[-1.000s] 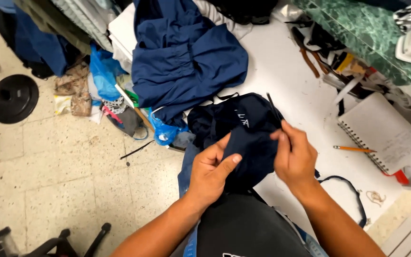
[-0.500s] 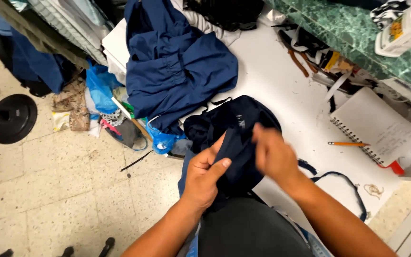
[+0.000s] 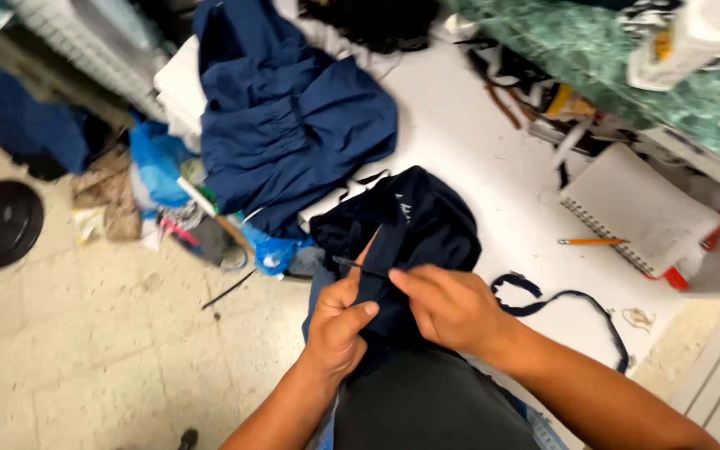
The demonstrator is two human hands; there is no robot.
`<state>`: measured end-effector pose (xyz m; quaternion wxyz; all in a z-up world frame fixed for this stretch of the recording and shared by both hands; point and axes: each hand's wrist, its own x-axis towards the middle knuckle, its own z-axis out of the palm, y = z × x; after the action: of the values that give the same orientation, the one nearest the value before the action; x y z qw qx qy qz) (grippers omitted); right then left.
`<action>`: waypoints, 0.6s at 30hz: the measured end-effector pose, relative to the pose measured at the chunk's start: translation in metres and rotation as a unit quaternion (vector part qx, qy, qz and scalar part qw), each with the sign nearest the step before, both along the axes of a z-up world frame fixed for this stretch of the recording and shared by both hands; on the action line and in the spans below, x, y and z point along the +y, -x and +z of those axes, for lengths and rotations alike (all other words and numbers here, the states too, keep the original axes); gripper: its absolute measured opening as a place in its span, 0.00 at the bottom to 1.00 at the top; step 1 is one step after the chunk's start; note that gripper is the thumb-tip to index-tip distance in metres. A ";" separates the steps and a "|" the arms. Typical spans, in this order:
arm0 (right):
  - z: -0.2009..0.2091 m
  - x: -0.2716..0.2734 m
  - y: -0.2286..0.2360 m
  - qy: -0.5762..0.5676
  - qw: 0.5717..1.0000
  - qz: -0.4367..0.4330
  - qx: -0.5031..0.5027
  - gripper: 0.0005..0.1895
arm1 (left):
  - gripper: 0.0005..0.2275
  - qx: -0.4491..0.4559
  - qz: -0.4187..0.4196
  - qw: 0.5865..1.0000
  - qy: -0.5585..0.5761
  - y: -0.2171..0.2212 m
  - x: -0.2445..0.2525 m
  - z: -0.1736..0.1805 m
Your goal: Inspecting a blue garment and using a small tool to remove loose threads or labels.
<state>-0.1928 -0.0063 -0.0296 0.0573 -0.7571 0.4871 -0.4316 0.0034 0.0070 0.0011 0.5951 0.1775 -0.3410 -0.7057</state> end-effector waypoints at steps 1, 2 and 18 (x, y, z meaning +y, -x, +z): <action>-0.007 -0.003 0.004 0.088 0.989 0.109 0.048 0.19 | 0.15 -0.047 -0.009 0.999 -0.013 -0.002 0.000 -0.007; -0.006 -0.013 0.008 0.091 0.990 0.093 0.056 0.19 | 0.15 -0.041 -0.025 0.999 -0.007 -0.002 -0.001 0.007; -0.045 0.010 -0.017 -0.033 0.997 0.011 -0.063 0.21 | 0.23 -0.256 -0.163 0.951 0.056 -0.066 -0.047 -0.136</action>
<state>-0.1757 0.0040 -0.0745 0.1177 -0.7313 0.4886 -0.4611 0.0694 -0.0404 -0.1346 0.3740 0.2610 -0.5447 -0.7038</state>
